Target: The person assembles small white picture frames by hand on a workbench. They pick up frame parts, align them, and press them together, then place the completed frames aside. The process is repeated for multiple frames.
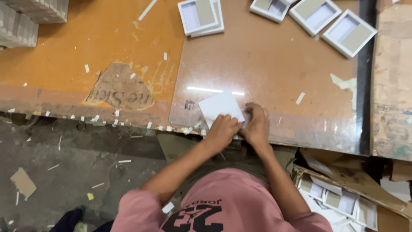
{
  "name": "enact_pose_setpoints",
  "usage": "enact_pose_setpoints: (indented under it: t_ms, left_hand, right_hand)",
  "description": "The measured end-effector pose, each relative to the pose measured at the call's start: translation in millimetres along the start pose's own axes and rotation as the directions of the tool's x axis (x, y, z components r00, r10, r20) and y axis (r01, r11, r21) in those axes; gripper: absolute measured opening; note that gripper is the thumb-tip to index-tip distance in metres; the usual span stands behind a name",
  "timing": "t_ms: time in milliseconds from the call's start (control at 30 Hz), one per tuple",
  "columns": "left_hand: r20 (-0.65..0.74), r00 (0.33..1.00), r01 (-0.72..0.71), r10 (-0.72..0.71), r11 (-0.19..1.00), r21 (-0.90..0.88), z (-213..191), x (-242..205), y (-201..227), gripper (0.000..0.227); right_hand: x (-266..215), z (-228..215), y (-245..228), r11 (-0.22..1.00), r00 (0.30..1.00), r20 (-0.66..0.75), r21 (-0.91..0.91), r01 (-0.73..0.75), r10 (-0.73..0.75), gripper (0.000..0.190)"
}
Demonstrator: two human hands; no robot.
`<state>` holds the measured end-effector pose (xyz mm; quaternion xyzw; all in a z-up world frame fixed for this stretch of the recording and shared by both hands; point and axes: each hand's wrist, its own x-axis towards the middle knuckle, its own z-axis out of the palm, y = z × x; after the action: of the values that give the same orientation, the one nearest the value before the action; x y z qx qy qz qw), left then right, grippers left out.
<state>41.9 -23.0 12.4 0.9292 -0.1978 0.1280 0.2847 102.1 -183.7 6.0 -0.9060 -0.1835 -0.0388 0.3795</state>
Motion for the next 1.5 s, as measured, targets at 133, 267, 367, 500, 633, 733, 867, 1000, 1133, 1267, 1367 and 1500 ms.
enact_pose_setpoints:
  t_ms: [133,267,367,500,633,733,867,1000,1133,1267,1367,1500]
  left_hand:
    - [0.065,0.997,0.056,-0.050,0.994,-0.096,-32,-41,6,0.039]
    - [-0.023,0.975,0.218,-0.221,0.971,-0.101,-41,-41,-11,0.035]
    - [-0.296,0.922,0.281,-0.248,0.957,0.073,-24,-18,-18,0.035]
    - [-0.262,0.945,0.245,-0.196,0.955,0.170,6,31,-19,0.036]
    - [-0.148,0.973,0.162,-0.177,0.981,-0.108,9,49,-18,0.031]
    - [-0.333,0.891,0.049,-0.307,0.796,-0.603,-5,49,-28,0.020]
    - [-0.493,0.522,0.097,-0.696,0.622,-0.777,-34,34,-72,0.020]
    - [0.040,0.429,-0.069,-0.902,-0.077,-0.995,-48,-15,-152,0.020]
    - [0.012,0.704,-0.346,-0.710,-0.358,-0.868,-31,-48,-209,0.028]
    - [0.005,0.769,-0.235,-0.640,-0.289,-0.928,-9,-65,-222,0.026]
    - [0.059,0.770,-0.293,-0.635,-0.435,-0.851,-20,-58,-220,0.025]
    - [0.099,0.785,-0.273,-0.612,-0.484,-0.831,-28,-50,-214,0.026]
  right_hand:
    - [2,-5,-7,0.990,0.994,0.071,-0.102,0.096,-0.089,0.069]
    - [6,-10,-15,0.987,0.989,0.113,-0.122,0.108,-0.095,0.072]
    - [2,-6,-19,0.989,0.993,0.068,-0.107,0.100,-0.093,0.071]
    - [2,5,-9,0.992,0.998,-0.034,-0.114,0.056,-0.060,0.048]
    - [-7,15,-1,0.995,0.991,-0.099,-0.031,-0.091,0.088,0.038]
    - [-10,10,-14,0.976,0.977,-0.157,0.184,-0.116,0.145,0.043]
    - [2,6,-54,0.982,0.985,-0.003,-0.079,0.172,-0.172,0.100]
    - [-6,21,-76,0.912,0.917,0.350,-0.281,0.298,-0.192,0.106]
    - [3,11,-54,0.929,0.894,0.431,-0.271,0.253,-0.118,0.105]
    - [-20,-41,-18,0.938,0.941,0.331,-0.296,0.180,-0.076,0.108]
    - [-62,-118,5,0.789,0.867,0.216,-0.551,-0.271,0.449,0.101]
    - [-133,-199,44,0.585,0.840,-0.071,-0.686,-0.433,0.537,0.112]
